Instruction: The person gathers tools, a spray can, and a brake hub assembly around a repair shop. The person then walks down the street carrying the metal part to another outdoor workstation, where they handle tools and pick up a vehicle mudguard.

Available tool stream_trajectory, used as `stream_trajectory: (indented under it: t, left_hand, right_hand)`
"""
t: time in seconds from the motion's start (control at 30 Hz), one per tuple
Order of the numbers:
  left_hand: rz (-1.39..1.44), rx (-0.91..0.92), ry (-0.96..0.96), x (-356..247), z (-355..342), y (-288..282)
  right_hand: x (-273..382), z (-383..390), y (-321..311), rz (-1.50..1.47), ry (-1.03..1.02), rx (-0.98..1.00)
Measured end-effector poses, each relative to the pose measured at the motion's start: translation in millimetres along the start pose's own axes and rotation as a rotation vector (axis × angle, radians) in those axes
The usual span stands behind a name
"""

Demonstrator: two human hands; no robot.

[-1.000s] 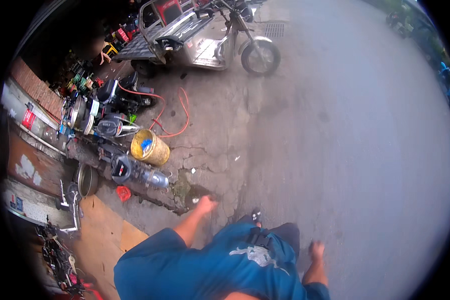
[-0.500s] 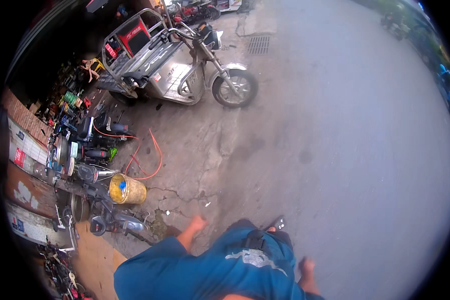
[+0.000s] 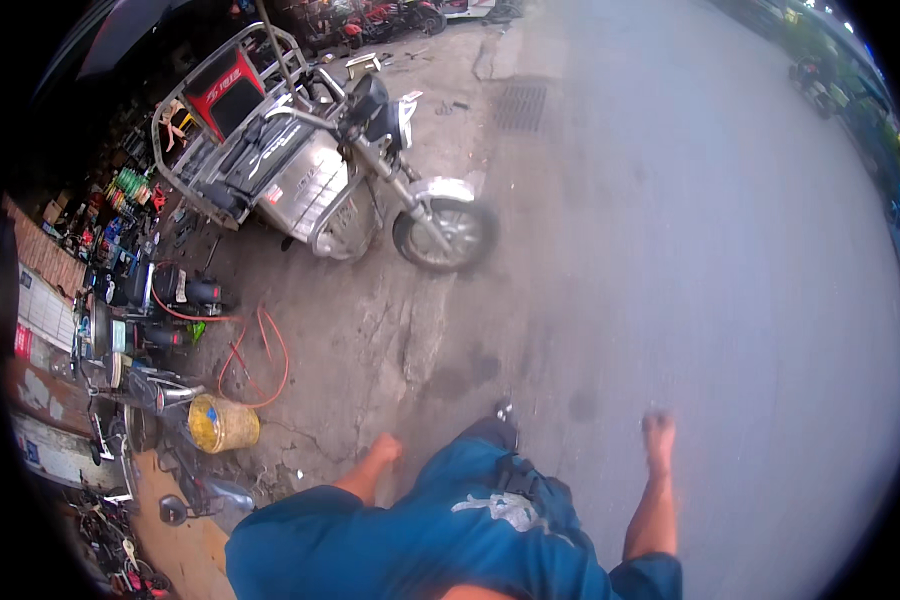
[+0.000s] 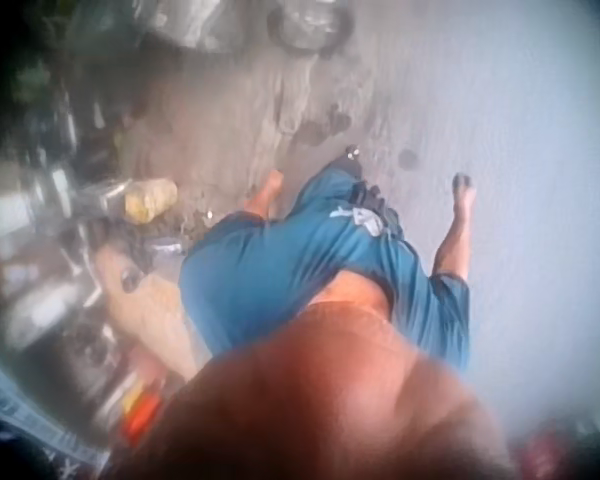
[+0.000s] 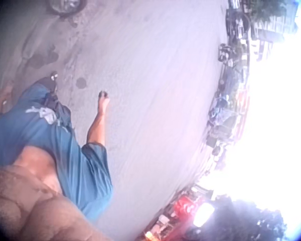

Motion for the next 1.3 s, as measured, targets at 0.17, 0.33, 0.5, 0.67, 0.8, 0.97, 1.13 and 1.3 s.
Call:
stream_trajectory:
  t: [0.17, 0.33, 0.5, 0.67, 0.8, 0.97, 1.13, 1.3]
  left_hand:
    - [0.21, -0.146, 0.198, -221, -96, -98]
    - [0.312, -0.245, 0.363, -393, -178, -136]
    - [0.257, -0.158, 0.203, -462, -248, -102]
    - [0.246, -0.152, 0.041, -501, -299, -84]
    - [0.409, -0.194, -0.04, -550, -346, -101]
    - [0.327, -0.213, -0.148, -561, -419, -108]
    - [0.179, -0.226, -0.023, -619, -514, -148]
    - [0.379, -0.24, -0.18, -706, -615, -257]
  right_hand:
    - [-115, 87, 10, 0.006, 0.716, 0.275]
    - [-111, 56, 54, 0.293, 1.008, 0.39]
    - [-79, -93, 127, 0.384, 0.981, 0.47]
    - [-27, -391, 214, 0.358, 0.551, 0.382]
    - [196, -657, 342, 0.011, 0.1, 0.064]
    - [498, -701, 486, -0.085, -0.112, 0.216]
    - [416, -750, 633, 0.101, -0.506, 0.353]
    - [263, -677, 642, 0.53, 0.232, 0.734]
Point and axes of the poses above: each hand's wrist, its own z-axis away from the middle knuckle, its own y-axis out of the palm, x = y × z, the point moved 7 cm from there along -z, towards the middle knuckle, and after that the axes turned 15 degrees about -x, right-handed, at the moved point
